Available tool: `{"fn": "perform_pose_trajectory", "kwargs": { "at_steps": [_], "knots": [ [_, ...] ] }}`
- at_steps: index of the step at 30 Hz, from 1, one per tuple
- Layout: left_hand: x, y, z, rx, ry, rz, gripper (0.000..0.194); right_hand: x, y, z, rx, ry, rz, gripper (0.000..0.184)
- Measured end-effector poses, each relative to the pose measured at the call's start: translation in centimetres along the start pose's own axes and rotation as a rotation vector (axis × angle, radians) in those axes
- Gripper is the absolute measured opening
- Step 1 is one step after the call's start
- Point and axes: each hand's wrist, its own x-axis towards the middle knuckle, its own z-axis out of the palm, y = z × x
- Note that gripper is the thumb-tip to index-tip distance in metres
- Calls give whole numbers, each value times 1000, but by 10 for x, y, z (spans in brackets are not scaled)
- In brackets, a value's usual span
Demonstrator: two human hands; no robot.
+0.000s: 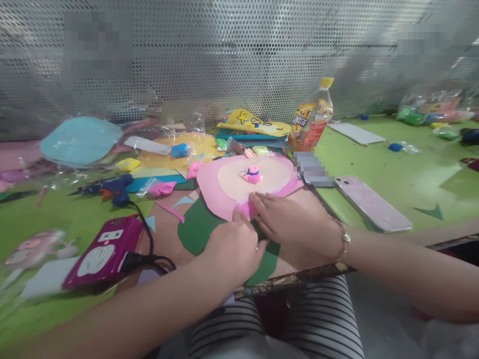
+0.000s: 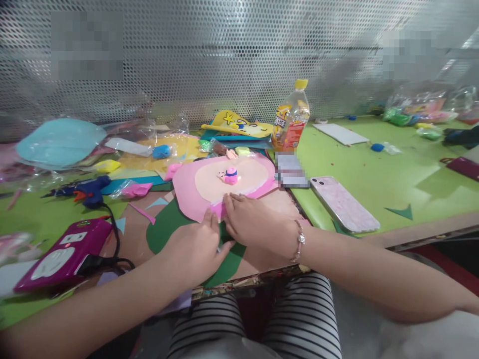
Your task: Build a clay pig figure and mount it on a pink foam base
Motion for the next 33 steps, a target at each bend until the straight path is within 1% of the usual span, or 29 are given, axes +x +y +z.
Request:
{"fn": "perform_pose_trajectory", "kwargs": {
  "at_steps": [2, 6, 10, 16, 18, 21, 23, 25, 27, 30, 33],
  "knots": [
    [0, 0, 0, 10, -10, 1, 64, 0, 1, -3, -61, -30, 6, 34],
    [-1, 1, -2, 22, -26, 2, 65, -1, 2, -6, -95, -103, 91, 37],
    [-1, 1, -3, 31, -25, -3, 66, -2, 0, -3, -154, -106, 151, 42],
    [-1, 1, -3, 36, -41, -3, 68, -9, -1, -2, -201, -110, 248, 32],
    [-1, 1, -3, 30, -29, -2, 67, -10, 0, -1, -185, -70, 224, 33],
    [-1, 1, -2, 20, -24, -3, 66, -6, 1, 2, -67, 4, 69, 38],
    [0, 1, -2, 16, -31, -5, 67, -4, 0, 2, 5, -4, 5, 39],
    [0, 1, -3, 16, -37, -10, 67, -1, -1, -2, 12, -51, 10, 35],
    [0, 2, -3, 20, -41, -16, 67, -1, -1, -6, -35, -95, 36, 29],
    [-1, 1, -3, 19, -49, -16, 67, -1, 1, -9, -129, -90, 84, 25],
    [-2, 1, -3, 11, -59, -16, 67, -4, 4, -5, -176, -67, 156, 28]
  ]
}}
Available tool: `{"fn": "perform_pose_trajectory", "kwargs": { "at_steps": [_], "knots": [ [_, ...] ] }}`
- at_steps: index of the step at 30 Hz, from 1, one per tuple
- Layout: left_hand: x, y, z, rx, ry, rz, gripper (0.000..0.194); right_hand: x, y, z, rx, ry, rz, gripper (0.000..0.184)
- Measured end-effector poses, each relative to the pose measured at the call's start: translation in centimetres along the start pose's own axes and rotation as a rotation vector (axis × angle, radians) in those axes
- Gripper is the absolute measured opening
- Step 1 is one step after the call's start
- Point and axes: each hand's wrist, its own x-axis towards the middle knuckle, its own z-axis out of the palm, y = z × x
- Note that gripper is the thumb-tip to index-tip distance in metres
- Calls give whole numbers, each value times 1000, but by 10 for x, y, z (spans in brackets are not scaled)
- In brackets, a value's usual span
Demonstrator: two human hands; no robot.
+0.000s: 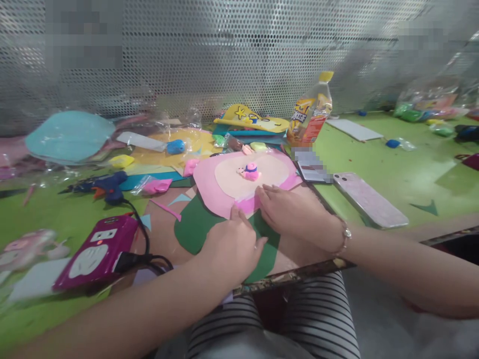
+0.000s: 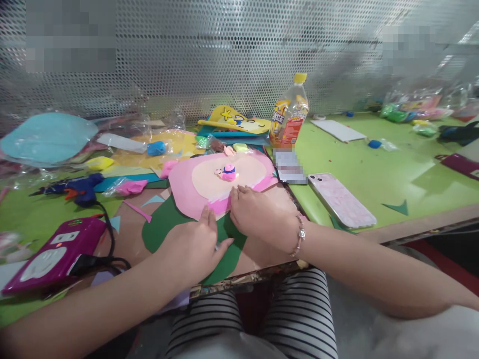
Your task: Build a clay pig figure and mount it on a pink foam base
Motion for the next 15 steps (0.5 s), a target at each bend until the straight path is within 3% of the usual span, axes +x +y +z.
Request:
{"fn": "perform_pose_trajectory", "kwargs": {
  "at_steps": [9, 11, 15],
  "knots": [
    [1, 0, 1, -2, 7, -5, 69, -7, -1, 16, -14, -35, 191, 29],
    [1, 0, 1, 2, 19, 2, 68, -8, -1, 17, -34, -25, 159, 28],
    [0, 0, 1, 22, 23, 16, 65, -4, 1, 19, 52, 127, 21, 38]
  ]
}}
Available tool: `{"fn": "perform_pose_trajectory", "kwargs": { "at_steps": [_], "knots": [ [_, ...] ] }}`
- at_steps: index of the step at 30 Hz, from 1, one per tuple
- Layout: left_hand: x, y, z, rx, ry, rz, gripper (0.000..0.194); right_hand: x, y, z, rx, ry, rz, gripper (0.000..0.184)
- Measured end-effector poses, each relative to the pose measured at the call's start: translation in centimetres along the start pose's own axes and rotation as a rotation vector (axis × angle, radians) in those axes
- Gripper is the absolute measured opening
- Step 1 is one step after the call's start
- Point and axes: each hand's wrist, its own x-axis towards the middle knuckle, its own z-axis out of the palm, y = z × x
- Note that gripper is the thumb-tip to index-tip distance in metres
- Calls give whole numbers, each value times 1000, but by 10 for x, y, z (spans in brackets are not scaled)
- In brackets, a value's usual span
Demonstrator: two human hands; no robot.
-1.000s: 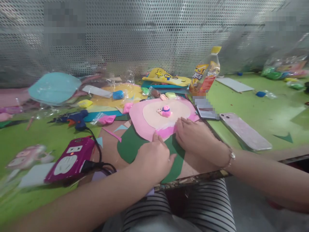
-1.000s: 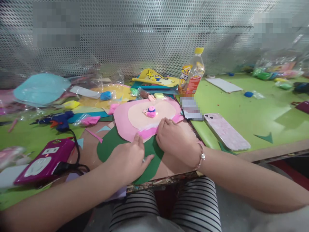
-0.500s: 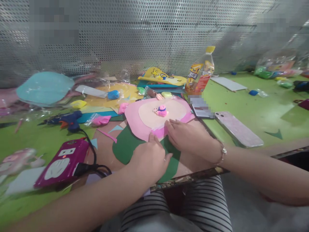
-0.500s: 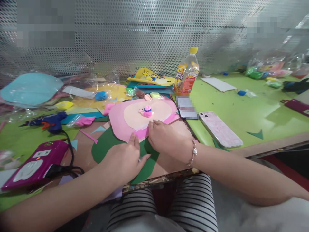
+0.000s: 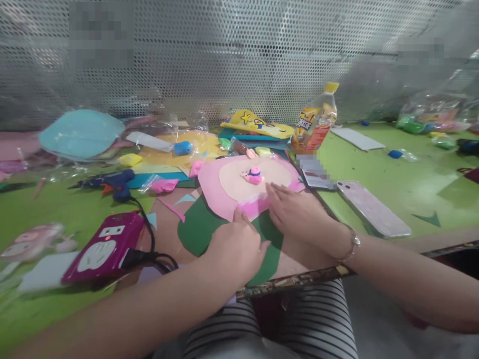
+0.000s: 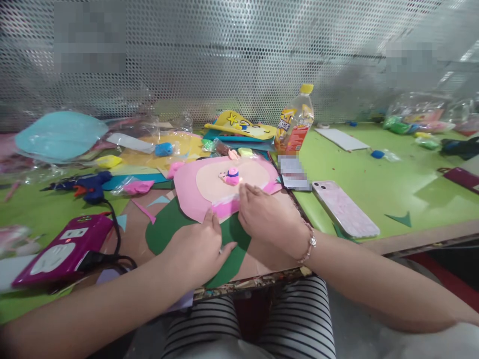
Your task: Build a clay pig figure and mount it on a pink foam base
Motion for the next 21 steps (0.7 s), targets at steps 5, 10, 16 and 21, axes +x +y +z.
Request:
{"fn": "perform_pose_trajectory", "kwargs": {
  "at_steps": [5, 10, 16, 21],
  "knots": [
    [0, 0, -1, -9, -8, -11, 64, 4, 3, -1, 113, -14, -98, 36],
    [1, -2, -1, -31, -32, 0, 68, -1, 11, 3, -82, -95, -118, 25],
    [0, -2, -1, -47, -6, -2, 66, -2, 11, -2, -129, -200, -39, 23],
    [-2, -4, -1, -33, 52, 56, 66, -3, 16, -4, -45, -241, 25, 23]
  ]
}}
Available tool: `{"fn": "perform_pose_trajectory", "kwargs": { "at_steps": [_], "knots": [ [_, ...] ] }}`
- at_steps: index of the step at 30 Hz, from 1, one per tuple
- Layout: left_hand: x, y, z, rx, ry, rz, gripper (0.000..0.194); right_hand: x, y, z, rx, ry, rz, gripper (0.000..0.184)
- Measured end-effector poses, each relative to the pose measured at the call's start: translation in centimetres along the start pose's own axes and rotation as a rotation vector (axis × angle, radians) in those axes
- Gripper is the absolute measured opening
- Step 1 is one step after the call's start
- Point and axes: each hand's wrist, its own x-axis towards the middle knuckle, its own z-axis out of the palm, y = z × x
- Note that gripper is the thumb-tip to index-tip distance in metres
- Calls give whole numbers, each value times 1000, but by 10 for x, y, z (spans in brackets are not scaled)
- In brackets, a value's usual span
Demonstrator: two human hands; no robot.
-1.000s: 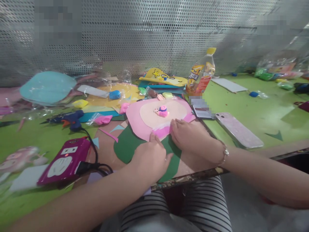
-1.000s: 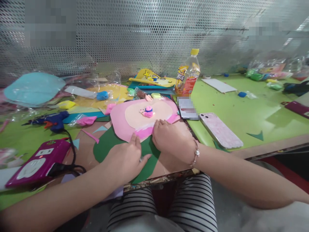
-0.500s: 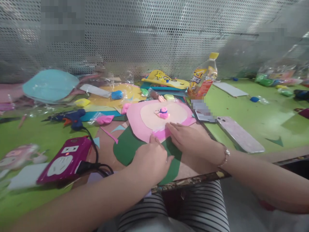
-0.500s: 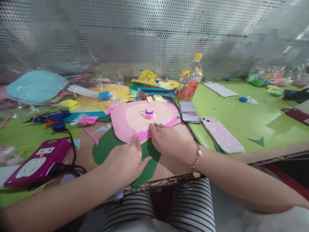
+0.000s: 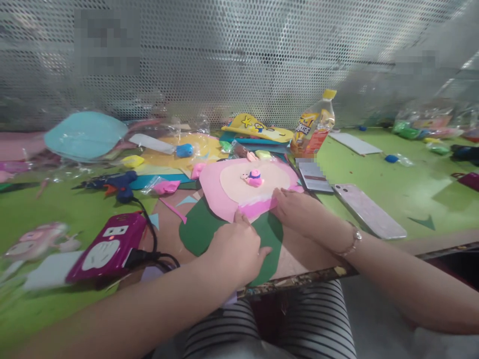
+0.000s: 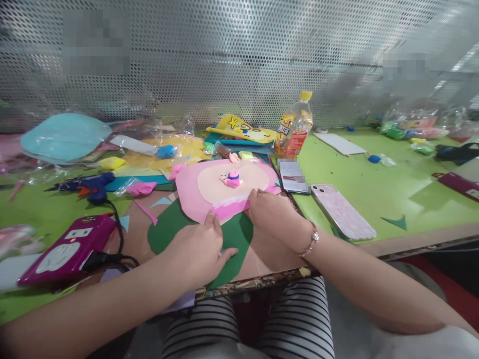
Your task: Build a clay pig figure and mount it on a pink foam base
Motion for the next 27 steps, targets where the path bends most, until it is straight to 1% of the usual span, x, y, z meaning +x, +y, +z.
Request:
{"fn": "perform_pose_trajectory", "kwargs": {
  "at_steps": [3, 5, 7, 9, 11, 12, 13, 15, 18, 20, 22, 24, 27],
  "knots": [
    [0, -5, -5, -5, 37, 7, 55, 2, 4, -1, 14, 33, -104, 23],
    [2, -9, -9, -35, 32, -20, 47, 4, 2, -2, 37, 76, -155, 24],
    [4, -10, -12, -53, 48, -71, 45, 5, -3, -2, 97, 125, -141, 26],
    [6, -9, -11, -44, 112, -87, 45, 7, -8, -1, 204, 167, -91, 34],
    [8, -7, -6, -31, 170, -45, 55, 8, -12, 3, 300, 205, -55, 43],
    [9, -6, -3, -33, 177, -15, 61, 8, -13, 5, 315, 229, -51, 46],
    [10, -6, 0, -39, 168, 15, 64, 8, -14, 7, 314, 257, -56, 47],
    [11, -6, 5, -54, 128, 67, 61, 9, -14, 9, 306, 299, -98, 46],
    [12, -7, 7, -68, 72, 90, 52, 11, -17, 6, 353, 279, -168, 44],
    [12, -6, 6, -75, 57, 74, 51, 11, -20, 2, 358, 260, -157, 44],
    [11, -6, 6, -76, 44, 63, 54, 10, -21, -3, 297, 254, -162, 42],
    [11, -6, 6, -72, 33, 60, 57, 8, -21, -6, 206, 246, -203, 37],
    [11, -6, 7, -69, 33, 65, 59, 7, -18, -5, 119, 232, -258, 32]
  ]
}}
